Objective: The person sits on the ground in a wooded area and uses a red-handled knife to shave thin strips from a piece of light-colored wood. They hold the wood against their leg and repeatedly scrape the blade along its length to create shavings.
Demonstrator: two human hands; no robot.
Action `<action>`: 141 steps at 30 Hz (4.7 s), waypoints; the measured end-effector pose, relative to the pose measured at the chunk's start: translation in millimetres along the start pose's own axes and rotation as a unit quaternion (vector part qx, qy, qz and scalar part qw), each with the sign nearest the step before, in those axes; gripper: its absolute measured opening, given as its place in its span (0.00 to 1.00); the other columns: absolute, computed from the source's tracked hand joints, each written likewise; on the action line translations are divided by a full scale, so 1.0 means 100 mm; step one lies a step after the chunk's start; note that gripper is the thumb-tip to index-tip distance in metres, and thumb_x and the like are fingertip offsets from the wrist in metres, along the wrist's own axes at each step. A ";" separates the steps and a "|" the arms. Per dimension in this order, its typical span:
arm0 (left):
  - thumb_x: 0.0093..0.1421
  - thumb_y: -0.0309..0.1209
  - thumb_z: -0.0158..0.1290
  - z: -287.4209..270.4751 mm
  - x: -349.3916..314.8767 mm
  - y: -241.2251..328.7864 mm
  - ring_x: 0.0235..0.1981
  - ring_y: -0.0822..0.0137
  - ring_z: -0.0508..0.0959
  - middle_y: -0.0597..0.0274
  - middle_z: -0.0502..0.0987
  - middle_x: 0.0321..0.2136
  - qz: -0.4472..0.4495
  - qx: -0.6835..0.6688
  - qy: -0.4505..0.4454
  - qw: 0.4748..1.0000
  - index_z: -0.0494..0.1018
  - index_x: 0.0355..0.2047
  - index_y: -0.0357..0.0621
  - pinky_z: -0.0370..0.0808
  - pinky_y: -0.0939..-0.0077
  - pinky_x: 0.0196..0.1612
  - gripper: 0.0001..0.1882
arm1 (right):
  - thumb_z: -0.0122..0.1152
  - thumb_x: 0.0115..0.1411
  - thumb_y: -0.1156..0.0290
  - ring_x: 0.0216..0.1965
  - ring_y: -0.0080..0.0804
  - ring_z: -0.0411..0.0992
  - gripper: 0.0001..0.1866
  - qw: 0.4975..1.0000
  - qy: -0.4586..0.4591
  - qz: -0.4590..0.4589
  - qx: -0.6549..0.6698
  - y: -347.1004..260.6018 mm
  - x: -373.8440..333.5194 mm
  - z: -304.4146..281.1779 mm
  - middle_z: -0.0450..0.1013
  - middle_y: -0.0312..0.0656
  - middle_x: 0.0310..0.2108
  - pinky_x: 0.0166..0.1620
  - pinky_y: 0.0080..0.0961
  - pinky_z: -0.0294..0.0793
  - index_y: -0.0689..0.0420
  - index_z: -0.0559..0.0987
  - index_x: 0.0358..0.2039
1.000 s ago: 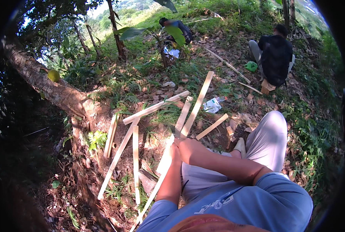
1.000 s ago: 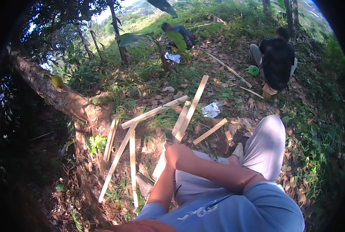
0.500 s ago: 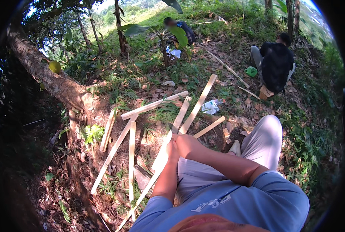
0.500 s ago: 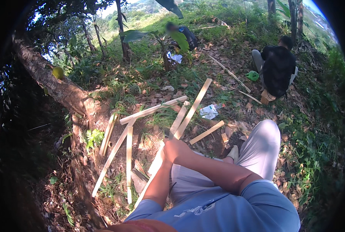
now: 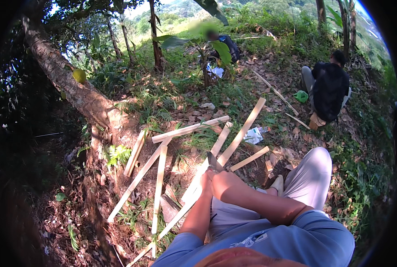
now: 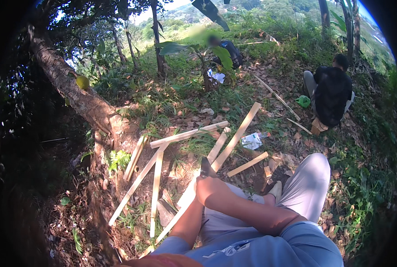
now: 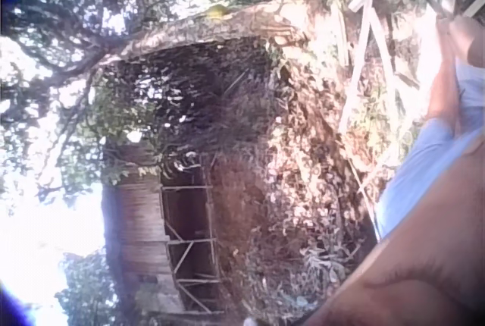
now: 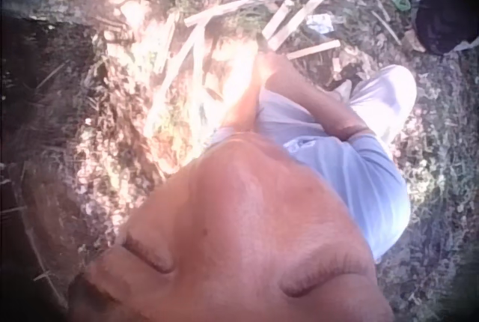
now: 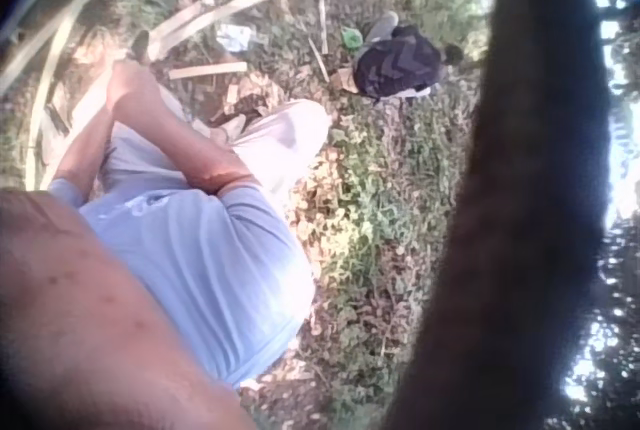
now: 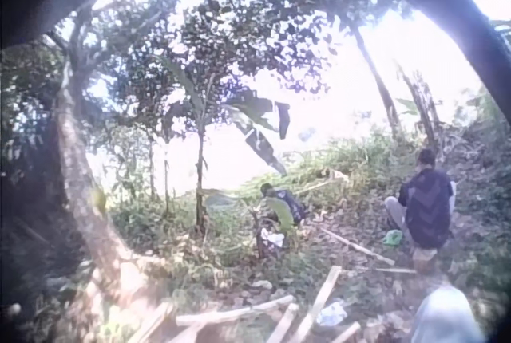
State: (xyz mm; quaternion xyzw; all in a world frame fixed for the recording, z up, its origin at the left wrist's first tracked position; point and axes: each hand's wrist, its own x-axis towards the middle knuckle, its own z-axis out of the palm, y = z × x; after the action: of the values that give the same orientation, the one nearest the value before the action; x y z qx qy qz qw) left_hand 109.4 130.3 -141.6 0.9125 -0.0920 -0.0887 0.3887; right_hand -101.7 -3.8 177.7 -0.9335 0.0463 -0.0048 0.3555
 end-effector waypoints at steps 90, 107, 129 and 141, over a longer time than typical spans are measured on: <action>0.64 0.39 0.59 -0.37 -0.61 1.32 0.48 0.35 0.85 0.34 0.85 0.43 0.121 0.141 -0.035 0.982 0.80 0.48 0.35 0.81 0.43 0.51 0.20 | 0.67 0.69 0.65 0.33 0.53 0.83 0.29 0.985 0.010 -0.017 0.170 0.91 0.35 0.15 0.82 0.53 0.32 0.40 0.46 0.81 0.59 0.74 0.68; 0.62 0.39 0.64 -0.31 -0.55 1.33 0.47 0.36 0.85 0.36 0.85 0.43 0.100 0.041 -0.057 0.992 0.79 0.49 0.36 0.80 0.42 0.50 0.21 | 0.60 0.74 0.70 0.35 0.59 0.82 0.11 0.987 0.074 -0.023 0.140 0.41 -0.20 -0.33 0.81 0.55 0.32 0.39 0.45 0.78 0.57 0.78 0.54; 0.68 0.44 0.57 -0.18 -0.30 1.11 0.47 0.35 0.85 0.33 0.85 0.42 0.094 0.165 -0.037 0.981 0.79 0.48 0.34 0.80 0.43 0.52 0.22 | 0.58 0.76 0.69 0.29 0.37 0.77 0.13 0.973 0.134 -0.029 0.186 0.64 0.44 -0.37 0.81 0.53 0.31 0.38 0.36 0.77 0.63 0.83 0.53; 0.65 0.37 0.59 -0.20 -0.25 1.17 0.47 0.33 0.85 0.31 0.85 0.42 0.065 0.190 -0.045 0.979 0.77 0.50 0.33 0.81 0.42 0.53 0.20 | 0.60 0.76 0.69 0.29 0.29 0.74 0.10 0.959 0.154 -0.050 0.233 1.33 -0.05 0.02 0.80 0.41 0.35 0.38 0.29 0.74 0.56 0.83 0.53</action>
State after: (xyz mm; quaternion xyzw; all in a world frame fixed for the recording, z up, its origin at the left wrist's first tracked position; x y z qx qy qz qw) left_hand 78.3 70.8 -40.7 0.9569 -0.1840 -0.0845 0.2084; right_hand -117.6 -100.6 87.7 -0.8139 0.0517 -0.1767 0.5511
